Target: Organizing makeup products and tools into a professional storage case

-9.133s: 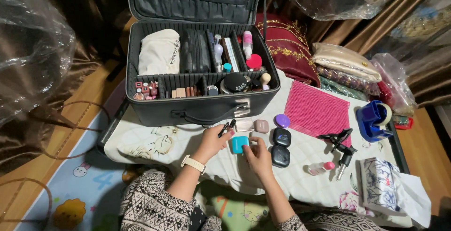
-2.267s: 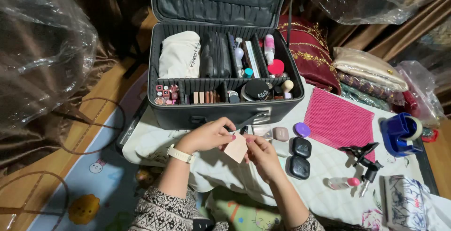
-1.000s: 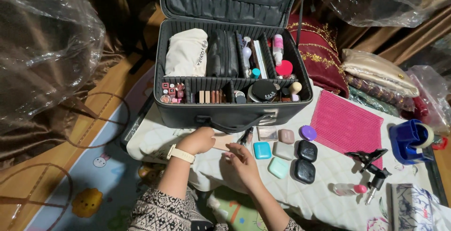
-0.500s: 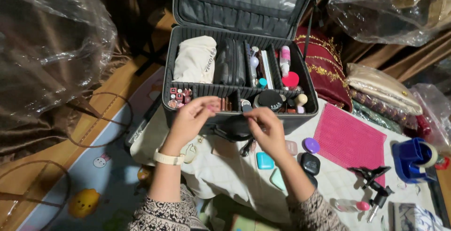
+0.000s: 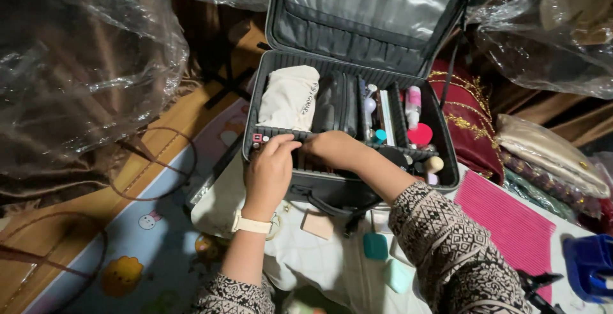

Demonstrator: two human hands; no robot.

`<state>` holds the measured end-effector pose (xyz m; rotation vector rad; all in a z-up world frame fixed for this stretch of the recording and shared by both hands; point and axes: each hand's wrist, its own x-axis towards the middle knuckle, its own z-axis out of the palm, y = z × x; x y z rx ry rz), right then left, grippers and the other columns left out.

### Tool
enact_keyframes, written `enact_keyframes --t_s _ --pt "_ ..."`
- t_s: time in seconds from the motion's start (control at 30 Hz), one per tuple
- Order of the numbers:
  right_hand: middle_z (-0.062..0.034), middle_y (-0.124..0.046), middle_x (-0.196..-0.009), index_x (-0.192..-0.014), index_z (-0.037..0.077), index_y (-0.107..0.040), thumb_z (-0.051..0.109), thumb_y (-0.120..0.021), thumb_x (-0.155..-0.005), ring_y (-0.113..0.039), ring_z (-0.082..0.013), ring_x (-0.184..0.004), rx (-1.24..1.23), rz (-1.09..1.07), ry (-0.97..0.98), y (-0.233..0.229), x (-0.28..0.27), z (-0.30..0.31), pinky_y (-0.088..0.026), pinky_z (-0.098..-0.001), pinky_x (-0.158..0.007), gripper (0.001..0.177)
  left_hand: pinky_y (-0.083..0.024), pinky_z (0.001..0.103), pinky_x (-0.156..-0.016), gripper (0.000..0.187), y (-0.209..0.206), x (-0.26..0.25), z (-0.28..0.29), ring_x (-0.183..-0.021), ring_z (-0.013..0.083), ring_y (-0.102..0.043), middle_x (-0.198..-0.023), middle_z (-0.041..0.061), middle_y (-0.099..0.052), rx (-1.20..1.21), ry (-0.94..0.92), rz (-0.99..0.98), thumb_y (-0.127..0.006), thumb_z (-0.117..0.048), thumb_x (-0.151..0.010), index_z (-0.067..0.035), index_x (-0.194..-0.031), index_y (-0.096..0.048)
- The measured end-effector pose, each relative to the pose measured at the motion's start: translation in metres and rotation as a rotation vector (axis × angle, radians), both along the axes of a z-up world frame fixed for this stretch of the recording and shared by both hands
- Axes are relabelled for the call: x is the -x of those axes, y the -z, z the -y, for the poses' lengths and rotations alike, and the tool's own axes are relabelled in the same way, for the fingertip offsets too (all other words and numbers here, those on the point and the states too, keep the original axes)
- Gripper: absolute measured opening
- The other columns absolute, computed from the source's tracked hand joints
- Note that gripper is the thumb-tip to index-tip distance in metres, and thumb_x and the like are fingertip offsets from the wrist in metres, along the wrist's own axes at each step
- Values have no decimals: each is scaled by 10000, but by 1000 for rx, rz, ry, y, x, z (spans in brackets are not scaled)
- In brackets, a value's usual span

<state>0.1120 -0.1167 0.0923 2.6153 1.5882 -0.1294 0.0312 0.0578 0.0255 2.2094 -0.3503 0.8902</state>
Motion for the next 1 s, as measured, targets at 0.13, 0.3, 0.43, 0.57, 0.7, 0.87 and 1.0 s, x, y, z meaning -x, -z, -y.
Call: enact_keyframes --t_s 0.13,0.3,0.43,0.57,0.7,0.87,1.0 --pt "-102 -709 -701 -858 39 -698 35 -676 -843 -706 -313 -621 33 189 -96 49 -32 -4 -604 -434 -574 27 -570 366 -868 229 5 -4 1 -1074 219 -690 -1159 -23 -667 -50 -40 -16 -615 -58 -918 -195 -1069 -717" --pt "-22 -611 -526 -658 125 -668 4 -705 -746 -633 -243 -466 18 448 -86 105 -49 3 -518 -364 -429 154 -579 348 -832 255 13 -10 6 -1017 181 -697 -1102 -91 -665 -139 -86 -1 -617 -108 -891 -283 -1056 -702" --pt "-7 -589 -512 -643 162 -644 22 -696 -734 -615 -220 -443 -37 483 -89 131 -58 12 -498 -343 -402 176 -572 295 -812 217 23 -14 8 -1019 139 -687 -1079 -123 -663 -189 -115 -34 -621 -139 -888 -292 -1019 -704" --pt "-20 -585 -502 -626 138 -647 -3 -694 -725 -615 -238 -448 -24 461 -67 129 -57 9 -496 -356 -409 179 -565 293 -822 216 15 -11 11 -1013 152 -680 -1047 -108 -665 -215 -142 -45 -622 -119 -872 -267 -999 -714" --pt "-49 -636 -535 -653 84 -697 -33 -677 -763 -656 -256 -497 19 334 -88 116 -52 1 -535 -380 -447 162 -561 290 -828 227 15 -11 12 -1012 155 -681 -1023 -111 -664 -230 -152 -32 -622 -104 -869 -259 -1006 -714" --pt "-93 -633 -565 -725 30 -661 -53 -644 -796 -664 -325 -518 -34 295 -76 113 -48 -2 -543 -453 -459 111 -558 288 -847 240 17 -11 12 -1028 154 -677 -1027 -110 -660 -258 -155 -11 -622 -100 -861 -264 -1013 -710" --pt "-40 -581 -514 -634 109 -580 48 -680 -785 -648 -291 -499 -82 273 -133 151 -71 10 -543 -409 -440 191 -557 279 -839 258 16 -10 10 -1009 152 -674 -994 -107 -646 -238 -139 -6 -596 -83 -869 -266 -1024 -692"
